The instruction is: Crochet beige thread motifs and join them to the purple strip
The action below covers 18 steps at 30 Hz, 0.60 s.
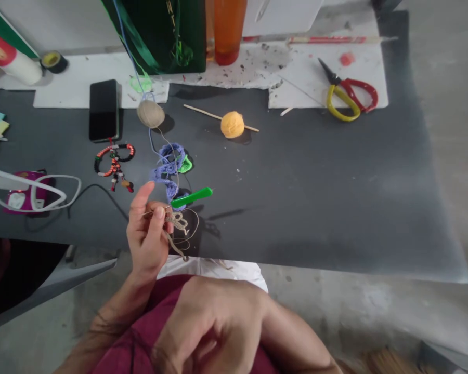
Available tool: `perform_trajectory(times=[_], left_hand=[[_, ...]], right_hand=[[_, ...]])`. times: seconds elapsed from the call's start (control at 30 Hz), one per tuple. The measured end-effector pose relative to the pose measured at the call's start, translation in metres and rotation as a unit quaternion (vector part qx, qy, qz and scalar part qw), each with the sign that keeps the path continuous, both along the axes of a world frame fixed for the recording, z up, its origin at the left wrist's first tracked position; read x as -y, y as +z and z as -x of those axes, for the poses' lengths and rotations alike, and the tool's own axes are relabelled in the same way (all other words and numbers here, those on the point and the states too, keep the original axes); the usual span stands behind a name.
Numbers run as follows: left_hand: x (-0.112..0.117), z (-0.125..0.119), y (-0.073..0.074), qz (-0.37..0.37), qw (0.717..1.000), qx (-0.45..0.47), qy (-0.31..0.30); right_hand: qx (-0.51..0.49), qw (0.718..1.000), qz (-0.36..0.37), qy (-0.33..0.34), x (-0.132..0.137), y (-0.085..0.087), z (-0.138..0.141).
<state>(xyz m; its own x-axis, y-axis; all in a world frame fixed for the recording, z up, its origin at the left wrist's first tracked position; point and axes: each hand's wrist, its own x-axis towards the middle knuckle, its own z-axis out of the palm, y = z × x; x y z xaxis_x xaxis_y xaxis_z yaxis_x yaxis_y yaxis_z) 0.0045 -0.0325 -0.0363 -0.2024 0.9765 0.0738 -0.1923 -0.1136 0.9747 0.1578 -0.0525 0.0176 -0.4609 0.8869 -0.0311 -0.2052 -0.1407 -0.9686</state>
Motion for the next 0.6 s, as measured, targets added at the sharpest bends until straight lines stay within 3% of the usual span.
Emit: perform_trajectory(times=[0.07,0.1,0.17,0.2,0.23,0.37,0.6], left_hand=[[0.001,0.001,0.0,-0.001,1.0,-0.006,-0.002],[0.001,0.001,0.0,0.001,1.0,-0.01,-0.002],[0.003,0.001,0.001,0.013,1.0,-0.017,-0.005],[0.003,0.001,0.001,0.021,1.0,-0.018,-0.011],[0.004,0.0,0.001,0.029,0.999,-0.017,-0.02],[0.005,-0.003,0.002,0.055,0.997,0.001,-0.055],[0.003,0.0,-0.008,0.05,0.993,0.009,-0.103]], right_hand=[[-0.033,0.99,-0.066,0.122,-0.005,0.0,-0.01],[0.001,0.987,-0.077,0.14,-0.005,-0.002,-0.014],[0.133,0.99,-0.04,-0.037,-0.005,-0.01,-0.017],[0.157,0.978,-0.017,-0.136,-0.005,-0.015,-0.016],[0.151,0.971,0.004,-0.187,-0.005,-0.021,-0.013],[-0.024,0.973,0.084,-0.215,-0.009,-0.043,0.005],[-0.081,0.951,0.112,-0.278,-0.018,-0.066,0.015]])
